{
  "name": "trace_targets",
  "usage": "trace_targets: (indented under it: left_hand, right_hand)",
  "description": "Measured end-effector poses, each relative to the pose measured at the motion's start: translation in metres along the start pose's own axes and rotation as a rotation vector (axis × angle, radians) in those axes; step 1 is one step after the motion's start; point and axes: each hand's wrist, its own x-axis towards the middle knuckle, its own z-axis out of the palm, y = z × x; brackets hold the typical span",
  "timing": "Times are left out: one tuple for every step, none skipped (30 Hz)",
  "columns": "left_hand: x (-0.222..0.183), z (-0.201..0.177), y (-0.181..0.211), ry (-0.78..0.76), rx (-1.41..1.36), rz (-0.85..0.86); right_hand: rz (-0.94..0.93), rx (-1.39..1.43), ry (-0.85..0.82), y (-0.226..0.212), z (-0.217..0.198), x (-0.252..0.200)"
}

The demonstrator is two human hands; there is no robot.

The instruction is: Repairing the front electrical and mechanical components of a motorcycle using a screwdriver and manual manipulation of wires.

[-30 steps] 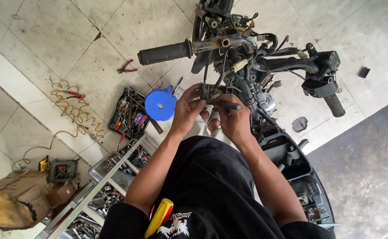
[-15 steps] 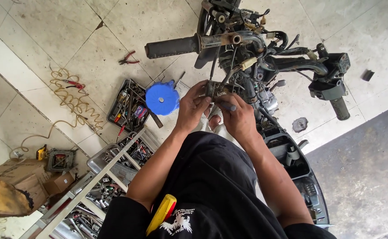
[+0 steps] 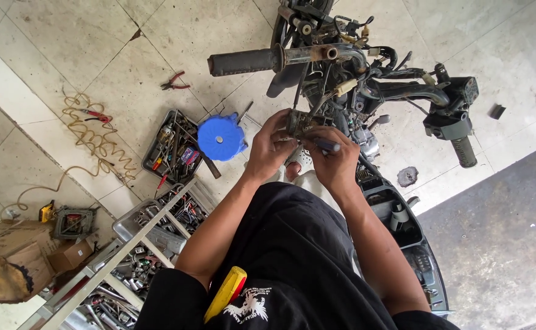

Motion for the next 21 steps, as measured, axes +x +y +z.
trace_targets:
  left_hand:
    - [0.000,0.001,-0.001,-0.016,0.013,0.006]
    - [-0.001,0.002,-0.001,-0.031,0.026,0.013]
    - [0.000,0.001,-0.003,-0.032,0.023,0.012]
    - [0.000,0.000,-0.005,-0.052,0.058,0.043]
    - [0.003,0.000,-0.007,-0.072,0.092,0.079]
    - [0.003,0.002,-0.008,-0.074,0.088,0.085]
    - [0.002,0.004,-0.007,-0.078,0.085,0.089]
    - [0.002,0.006,-0.007,-0.082,0.082,0.094]
    - [0.004,0.007,-0.006,-0.083,0.078,0.097]
    - [0.005,0.008,-0.005,-0.082,0.115,0.117]
    - [0.007,0.008,-0.003,-0.080,0.152,0.138]
    - [0.008,0.008,-0.002,-0.079,0.149,0.142]
    - [0.009,0.007,-0.001,-0.079,0.176,0.140]
    - [0.009,0.005,-0.001,-0.079,0.203,0.137]
    - [0.011,0.004,0.000,-0.078,0.200,0.140]
    - [0.012,0.003,0.001,-0.058,0.241,0.156]
    - [0.015,0.004,0.001,-0.039,0.282,0.173]
    - [0.017,0.004,0.000,-0.039,0.279,0.177]
    - [0.019,0.004,-0.001,-0.032,0.306,0.193]
    - [0.021,0.004,-0.003,-0.024,0.334,0.209]
    - [0.021,0.004,-0.004,-0.024,0.330,0.210]
  right_hand:
    - [-0.001,0.036,0.019,-0.001,0.000,0.002]
    - [-0.001,0.072,0.038,-0.002,0.000,0.004]
    - [-0.001,0.069,0.037,0.000,0.000,-0.001]
    - [0.053,0.035,0.023,0.002,0.000,-0.005]
    - [0.102,0.000,0.008,0.005,0.000,-0.008]
    - [0.097,-0.005,0.009,0.010,0.001,-0.010]
    - [0.045,0.034,0.003,0.014,0.003,-0.011]
    - [-0.007,0.072,-0.004,0.018,0.005,-0.012]
    - [-0.010,0.069,-0.005,0.019,0.005,-0.012]
    - [-0.038,0.028,-0.001,0.021,0.005,-0.011]
    - [-0.067,-0.012,0.003,0.022,0.005,-0.010]
    - [-0.072,-0.015,0.001,0.015,0.001,-0.006]
    - [-0.077,-0.021,-0.025,0.008,-0.002,-0.004]
    - [-0.082,-0.027,-0.051,0.001,-0.004,-0.001]
    - [-0.086,-0.030,-0.052,-0.006,-0.008,0.001]
    - [-0.149,-0.115,-0.048,-0.013,-0.013,0.004]
    - [-0.214,-0.201,-0.043,-0.019,-0.018,0.007]
    - [-0.218,-0.204,-0.043,-0.020,-0.024,0.006]
    - [-0.218,-0.235,-0.083,-0.021,-0.030,0.006]
    - [-0.217,-0.265,-0.123,-0.022,-0.035,0.005]
    - [-0.218,-0.269,-0.125,-0.022,-0.040,0.004]
